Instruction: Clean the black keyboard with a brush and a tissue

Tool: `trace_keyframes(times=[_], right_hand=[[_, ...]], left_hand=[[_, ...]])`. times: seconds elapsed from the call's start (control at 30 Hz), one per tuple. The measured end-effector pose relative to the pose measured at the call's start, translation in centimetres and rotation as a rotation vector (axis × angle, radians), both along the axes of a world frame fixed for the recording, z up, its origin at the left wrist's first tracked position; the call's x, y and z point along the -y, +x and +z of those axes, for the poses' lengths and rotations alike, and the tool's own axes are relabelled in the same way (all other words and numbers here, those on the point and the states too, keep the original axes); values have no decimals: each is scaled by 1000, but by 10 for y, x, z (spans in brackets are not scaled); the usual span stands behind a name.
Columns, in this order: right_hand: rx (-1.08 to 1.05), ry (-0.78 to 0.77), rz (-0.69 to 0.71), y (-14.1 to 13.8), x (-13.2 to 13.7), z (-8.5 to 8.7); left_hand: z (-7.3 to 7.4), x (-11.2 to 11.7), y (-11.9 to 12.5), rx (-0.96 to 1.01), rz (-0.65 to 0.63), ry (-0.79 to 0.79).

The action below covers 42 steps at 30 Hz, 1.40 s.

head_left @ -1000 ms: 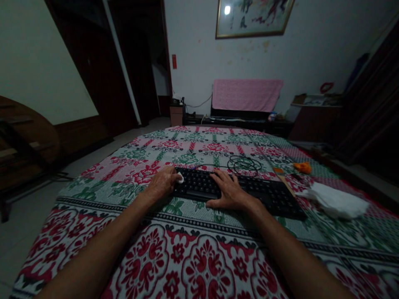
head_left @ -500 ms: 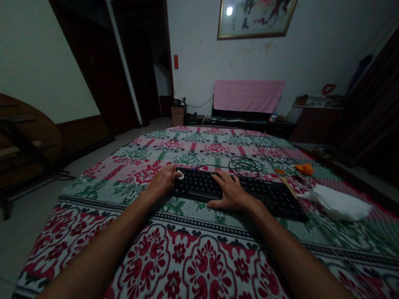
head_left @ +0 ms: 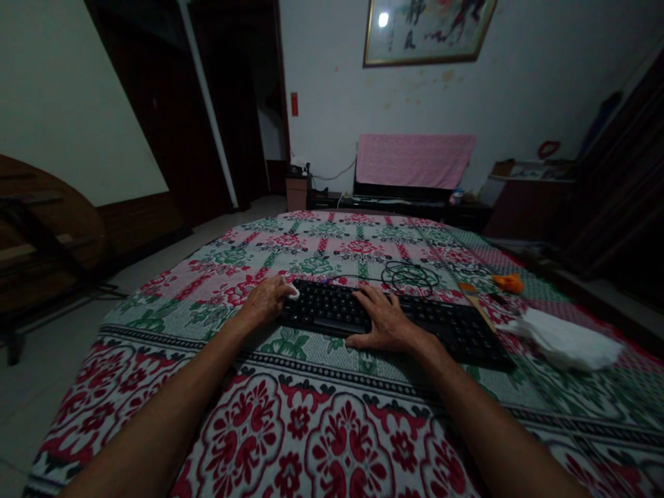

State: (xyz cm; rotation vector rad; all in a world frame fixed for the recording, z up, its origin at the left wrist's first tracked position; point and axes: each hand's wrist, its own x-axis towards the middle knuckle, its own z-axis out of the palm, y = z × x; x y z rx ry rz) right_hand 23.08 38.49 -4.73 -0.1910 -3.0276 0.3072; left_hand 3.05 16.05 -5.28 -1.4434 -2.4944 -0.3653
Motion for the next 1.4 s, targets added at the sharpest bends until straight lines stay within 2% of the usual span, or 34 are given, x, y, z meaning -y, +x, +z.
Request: trace_keyframes(times=[0.1,0.2,0.33,0.47,0.6,0.7,0.9,1.03,1.13,1.33,1.4], right_hand=[[2,1,-1,0,0,-1],[-5,3,2,-1,-1,-3],[-15,12,5,-1,-3,-5],[-10,16,8,-1,-3,-4],[0,11,4,-1,-2,-2],[8,5,0,-1,-2,-2],[-1,7,1,-1,-2,-3],[-6,2,0,0,-2,-2],[-8,2,5,0,-2,-2],[-9,5,0,-1,-2,-4],[-10,3,2,-1,-2,-4]], left_hand=[[3,6,-4,9,46,-33],[5,10,-7,6,84,9],[0,4,-5,24,-9,115],[-9,4,-11,32,-110,78],[-7,14,-20,-5,-59,49],[-1,14,-17,-32,-33,66],[-1,7,-9,22,-157,58],[-3,17,-19,84,-120,28],[1,19,-19,61,-87,49],[4,8,-7,78,-208,53],[3,11,-9,100,-203,36]])
